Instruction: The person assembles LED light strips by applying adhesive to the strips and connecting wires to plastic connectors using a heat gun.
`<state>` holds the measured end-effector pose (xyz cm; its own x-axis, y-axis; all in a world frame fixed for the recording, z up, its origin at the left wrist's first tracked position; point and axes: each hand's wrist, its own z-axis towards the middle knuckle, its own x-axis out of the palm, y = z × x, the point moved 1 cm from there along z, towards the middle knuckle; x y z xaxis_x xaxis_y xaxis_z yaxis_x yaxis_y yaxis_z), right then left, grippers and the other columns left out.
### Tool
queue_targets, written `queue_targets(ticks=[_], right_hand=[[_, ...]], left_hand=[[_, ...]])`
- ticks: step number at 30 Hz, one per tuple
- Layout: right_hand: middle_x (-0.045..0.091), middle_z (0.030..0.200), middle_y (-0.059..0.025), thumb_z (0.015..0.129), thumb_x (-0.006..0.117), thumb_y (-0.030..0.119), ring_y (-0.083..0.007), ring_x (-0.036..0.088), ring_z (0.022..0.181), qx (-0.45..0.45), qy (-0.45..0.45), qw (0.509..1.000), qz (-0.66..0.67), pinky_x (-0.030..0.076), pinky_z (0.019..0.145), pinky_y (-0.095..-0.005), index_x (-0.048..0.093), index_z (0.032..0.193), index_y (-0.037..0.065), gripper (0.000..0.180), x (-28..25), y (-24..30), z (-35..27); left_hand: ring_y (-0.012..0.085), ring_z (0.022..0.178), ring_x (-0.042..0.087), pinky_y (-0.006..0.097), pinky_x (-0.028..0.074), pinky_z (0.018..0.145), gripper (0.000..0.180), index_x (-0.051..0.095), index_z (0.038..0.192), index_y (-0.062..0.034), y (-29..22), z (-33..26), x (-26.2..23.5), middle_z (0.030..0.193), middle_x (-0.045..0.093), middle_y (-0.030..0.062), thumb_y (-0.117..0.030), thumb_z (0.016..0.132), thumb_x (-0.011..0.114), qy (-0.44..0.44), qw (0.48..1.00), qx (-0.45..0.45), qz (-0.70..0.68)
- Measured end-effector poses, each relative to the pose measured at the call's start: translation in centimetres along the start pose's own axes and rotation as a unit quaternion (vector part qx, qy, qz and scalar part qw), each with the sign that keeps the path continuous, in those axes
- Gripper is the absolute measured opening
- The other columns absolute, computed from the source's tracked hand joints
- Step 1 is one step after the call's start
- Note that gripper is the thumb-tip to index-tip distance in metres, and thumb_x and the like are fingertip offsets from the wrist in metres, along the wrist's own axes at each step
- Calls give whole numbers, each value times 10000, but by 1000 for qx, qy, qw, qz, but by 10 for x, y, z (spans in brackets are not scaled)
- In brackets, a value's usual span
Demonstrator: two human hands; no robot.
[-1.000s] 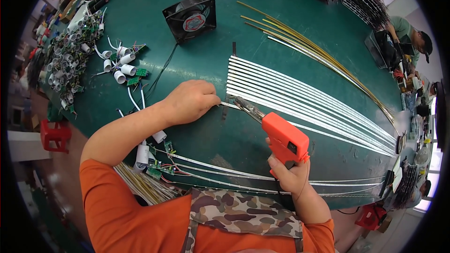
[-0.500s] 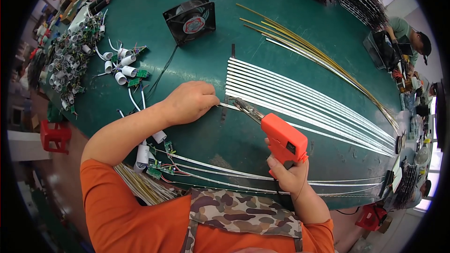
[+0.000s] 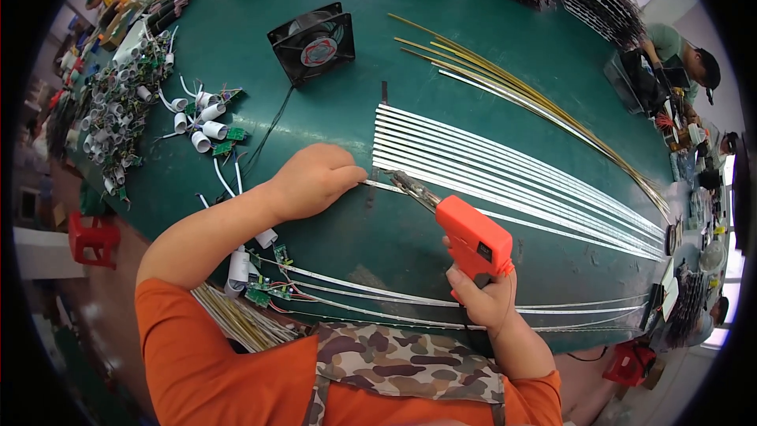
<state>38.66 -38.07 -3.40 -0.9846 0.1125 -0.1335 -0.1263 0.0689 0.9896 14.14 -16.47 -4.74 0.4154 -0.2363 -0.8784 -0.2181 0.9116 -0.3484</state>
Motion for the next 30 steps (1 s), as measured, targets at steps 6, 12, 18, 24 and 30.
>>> queue_targets(ticks=[6, 12, 18, 24, 30], right_hand=[[638, 882, -43, 815, 640, 41, -76, 560, 730, 17, 6, 1000, -7, 467, 741, -257, 551, 1226, -55, 431, 2, 1, 2], [642, 856, -46, 813, 639, 40, -71, 555, 699, -13, 17, 998, -53, 462, 696, -245, 566, 1203, -53, 407, 5, 1, 4], [650, 909, -53, 815, 642, 41, -69, 562, 706, -55, 0, 997, -52, 459, 661, -237, 594, 1157, -25, 352, 12, 4, 11], [667, 1014, -88, 803, 683, 86, -142, 619, 767, 31, 32, 998, -47, 495, 723, -284, 586, 1196, 22, 410, 10, 6, 10], [670, 981, -100, 797, 688, 97, -197, 652, 795, 28, 32, 997, -58, 501, 742, -304, 589, 1179, 24, 401, 11, 2, 8]], left_hand=[[271, 814, 582, 394, 462, 719, 126, 644, 863, -96, -2, 0, 6, 805, 579, 54, -91, 743, 603, -2, 1000, 13, 25], [251, 809, 579, 378, 458, 717, 122, 650, 847, -99, -1, 1, 7, 799, 564, 39, -101, 730, 612, -3, 999, 24, 42], [249, 811, 581, 379, 459, 713, 119, 655, 837, -99, 0, 3, 7, 794, 561, 40, -100, 725, 613, 3, 999, 23, 42], [258, 818, 585, 388, 467, 721, 112, 655, 836, -96, 2, 4, 7, 800, 568, 42, -95, 734, 609, 15, 999, 13, 30], [262, 833, 599, 383, 479, 726, 143, 664, 856, -93, 2, 5, 6, 839, 600, 42, -76, 714, 650, 28, 999, 9, 28]])
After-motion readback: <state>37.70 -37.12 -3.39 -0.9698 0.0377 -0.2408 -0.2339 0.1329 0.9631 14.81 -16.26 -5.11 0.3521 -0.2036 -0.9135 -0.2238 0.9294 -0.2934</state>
